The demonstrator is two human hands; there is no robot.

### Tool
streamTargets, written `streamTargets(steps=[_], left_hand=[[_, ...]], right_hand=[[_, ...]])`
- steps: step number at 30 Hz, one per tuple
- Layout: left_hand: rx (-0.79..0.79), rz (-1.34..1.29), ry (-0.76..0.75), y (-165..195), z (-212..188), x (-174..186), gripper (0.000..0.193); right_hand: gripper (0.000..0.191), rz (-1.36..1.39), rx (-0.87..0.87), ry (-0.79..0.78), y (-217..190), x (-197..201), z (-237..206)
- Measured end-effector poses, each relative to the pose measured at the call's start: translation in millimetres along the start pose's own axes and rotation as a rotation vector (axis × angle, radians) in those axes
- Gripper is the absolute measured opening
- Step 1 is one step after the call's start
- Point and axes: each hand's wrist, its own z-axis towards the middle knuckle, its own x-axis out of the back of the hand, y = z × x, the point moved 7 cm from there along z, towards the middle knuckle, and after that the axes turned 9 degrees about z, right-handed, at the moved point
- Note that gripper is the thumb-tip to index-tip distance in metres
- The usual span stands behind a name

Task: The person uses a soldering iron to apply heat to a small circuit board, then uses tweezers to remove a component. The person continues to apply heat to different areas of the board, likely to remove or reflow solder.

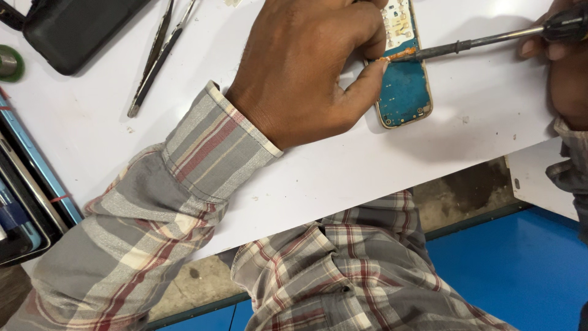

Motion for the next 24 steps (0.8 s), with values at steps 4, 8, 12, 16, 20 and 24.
streamTargets(steps=[4, 8, 12, 16, 20, 24], left_hand=[[-0.022, 0.021, 0.031, 2, -1, 3, 0.013], [-0.034, 0.004, 0.049, 4, 0, 4, 0.014], [-0.019, -0.001, 0.052, 3, 1, 4, 0.016], [0.024, -0.014, 0.039, 1, 1, 3, 0.016], [0.051, -0.032, 0.028, -1, -2, 0, 0.015], [0.074, -0.019, 0.022, -3, -4, -3, 0.013]], right_hand=[[0.035, 0.006, -0.019, 0.000, 7, 2, -1], [0.028, 0.048, -0.032, 0.026, 11, 3, 2], [0.005, 0.217, 0.003, 0.077, 9, 6, 2], [0.012, 0.063, 0.094, 0.022, 2, 6, 1], [0.017, 0.247, 0.059, 0.060, 10, 14, 0], [0.028, 0.344, 0.065, 0.075, 12, 14, -3]])
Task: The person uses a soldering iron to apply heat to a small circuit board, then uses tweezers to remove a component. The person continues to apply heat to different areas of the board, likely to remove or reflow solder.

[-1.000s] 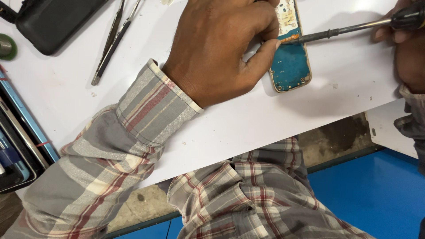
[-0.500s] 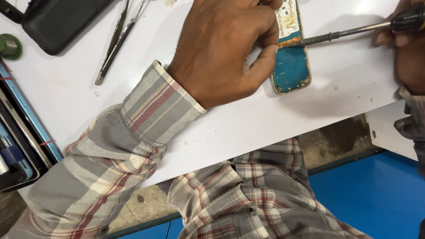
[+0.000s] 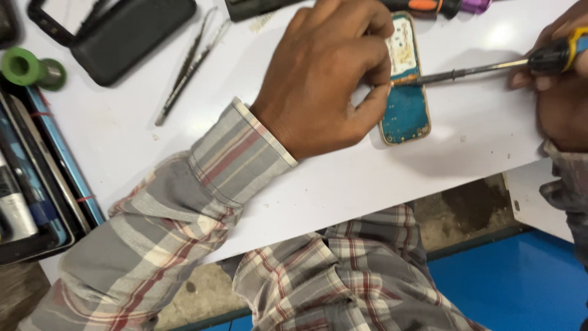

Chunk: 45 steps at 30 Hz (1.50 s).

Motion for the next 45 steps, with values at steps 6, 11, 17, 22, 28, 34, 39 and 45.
streamTargets(steps=[6, 11, 17, 22, 28, 34, 39, 45], left_hand=[[0.064, -0.004, -0.023, -5, 1, -9, 0.011], [0.095, -0.008, -0.028, -8, -1, -14, 0.010], [0.091, -0.015, -0.025, -7, 1, -14, 0.010], [0.121, -0.007, -0.016, -5, 0, -11, 0.015], [0.194, 0.037, -0.004, 2, -3, -11, 0.007], [0.222, -0.002, 0.019, -1, -2, -12, 0.008], [0.228, 0.000, 0.016, -1, -1, -14, 0.010], [0.220, 0.010, 0.017, 0, 2, -16, 0.013]], right_hand=[[0.024, -0.115, 0.073, -0.024, -25, -19, -1], [0.022, -0.094, 0.061, -0.003, -28, -25, 2], [0.022, -0.126, 0.079, -0.009, -24, -20, 1], [0.021, -0.099, 0.059, 0.007, -27, -25, 2], [0.020, -0.116, 0.065, -0.010, -36, -35, 5], [0.021, -0.118, 0.106, -0.010, -36, -38, 7], [0.021, -0.101, 0.109, 0.006, -36, -40, 6], [0.020, -0.075, 0.084, 0.022, -36, -38, 5]])
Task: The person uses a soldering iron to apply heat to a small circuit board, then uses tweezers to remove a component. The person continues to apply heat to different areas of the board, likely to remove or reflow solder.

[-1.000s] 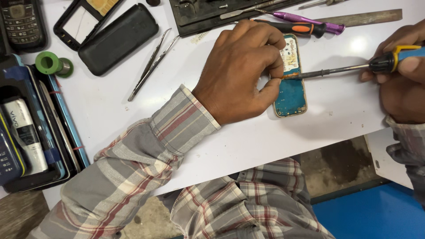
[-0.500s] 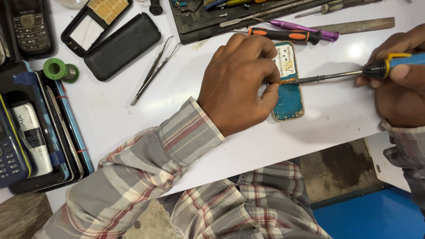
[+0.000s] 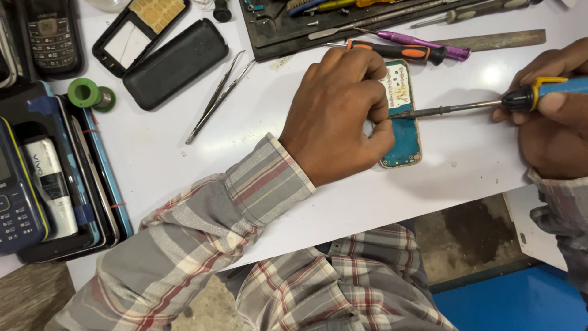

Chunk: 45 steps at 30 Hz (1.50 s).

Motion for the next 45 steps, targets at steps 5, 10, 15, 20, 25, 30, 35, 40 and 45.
streamTargets(steps=[5, 10, 15, 20, 25, 30, 35, 40, 45], left_hand=[[-0.022, -0.008, 0.009, -1, 1, -1, 0.011], [-0.064, -0.021, 0.005, -1, 0, -3, 0.011], [-0.092, -0.010, -0.019, -2, -1, -5, 0.009], [-0.112, 0.045, -0.026, 0, -3, -7, 0.008], [-0.179, 0.169, 0.003, 6, -5, -9, 0.015], [-0.187, 0.225, -0.007, 8, -7, -12, 0.023], [-0.182, 0.233, -0.016, 9, -7, -13, 0.023], [-0.179, 0.222, -0.016, 9, -7, -13, 0.023], [-0.185, 0.235, -0.021, 9, -8, -14, 0.024]], right_hand=[[0.020, -0.009, 0.016, 0.002, 5, 7, -3], [0.019, -0.001, 0.003, -0.012, 14, 17, -3], [0.018, -0.020, 0.019, -0.043, 15, 19, -4], [0.019, -0.037, 0.018, -0.043, 14, 18, -4], [0.021, -0.060, 0.018, -0.045, 14, 18, -3], [0.023, -0.053, 0.026, -0.044, 15, 20, -2], [0.024, -0.046, 0.016, -0.021, 16, 20, -5], [0.024, -0.054, 0.005, -0.029, 16, 19, -5], [0.023, -0.074, 0.021, -0.037, 16, 18, -4]])
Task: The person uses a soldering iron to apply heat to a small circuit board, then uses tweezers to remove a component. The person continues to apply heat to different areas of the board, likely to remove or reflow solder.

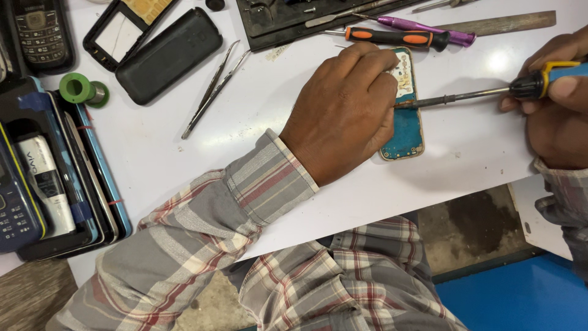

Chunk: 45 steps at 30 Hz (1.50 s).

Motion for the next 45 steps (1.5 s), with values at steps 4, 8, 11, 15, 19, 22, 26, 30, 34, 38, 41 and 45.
streamTargets(steps=[4, 8, 11, 15, 19, 22, 26, 30, 34, 38, 41, 45], left_hand=[[-0.005, 0.008, 0.005, 0.4, -0.3, -1.0, 0.024], [-0.007, 0.010, 0.004, 0.4, -0.2, -2.0, 0.025], [-0.010, 0.018, -0.001, 1.1, 0.0, -2.4, 0.024], [-0.010, 0.020, -0.006, 1.4, -0.2, -1.3, 0.024], [-0.014, 0.037, -0.012, 2.6, 0.2, -0.5, 0.024], [-0.017, 0.046, -0.008, 3.4, 0.4, -0.4, 0.025], [-0.020, 0.050, -0.007, 3.4, 0.3, -0.8, 0.026], [-0.018, 0.056, -0.003, 3.7, 0.0, -1.1, 0.026], [-0.020, 0.062, 0.002, 3.9, 0.1, -1.6, 0.026], [-0.022, 0.063, -0.002, 3.8, -0.1, -2.0, 0.026], [-0.025, 0.075, -0.003, 4.5, -0.3, -2.1, 0.025], [-0.020, 0.072, -0.006, 4.3, 0.0, -2.4, 0.024]], right_hand=[[0.022, 0.001, 0.001, 0.004, 1.8, 1.7, -0.8], [0.021, 0.010, 0.006, -0.003, 3.6, 3.6, -0.4], [0.021, 0.010, 0.001, -0.017, 4.8, 4.3, -0.5], [0.021, 0.009, -0.022, -0.014, 6.1, 5.9, -1.8], [0.023, 0.001, -0.008, -0.010, 5.2, 6.1, -1.1], [0.025, 0.003, -0.005, 0.009, 4.7, 5.3, -1.8], [0.024, 0.009, -0.011, 0.015, 3.5, 3.1, -2.4], [0.024, 0.006, -0.015, 0.013, 1.5, 1.8, -3.5], [0.022, 0.015, -0.009, 0.007, 0.3, 1.3, -4.6], [0.023, -0.003, 0.000, 0.015, 1.3, 2.9, -2.6], [0.024, -0.018, 0.005, -0.008, 1.6, 3.4, -0.1], [0.026, -0.009, -0.012, -0.005, 4.2, 5.8, 0.3]])
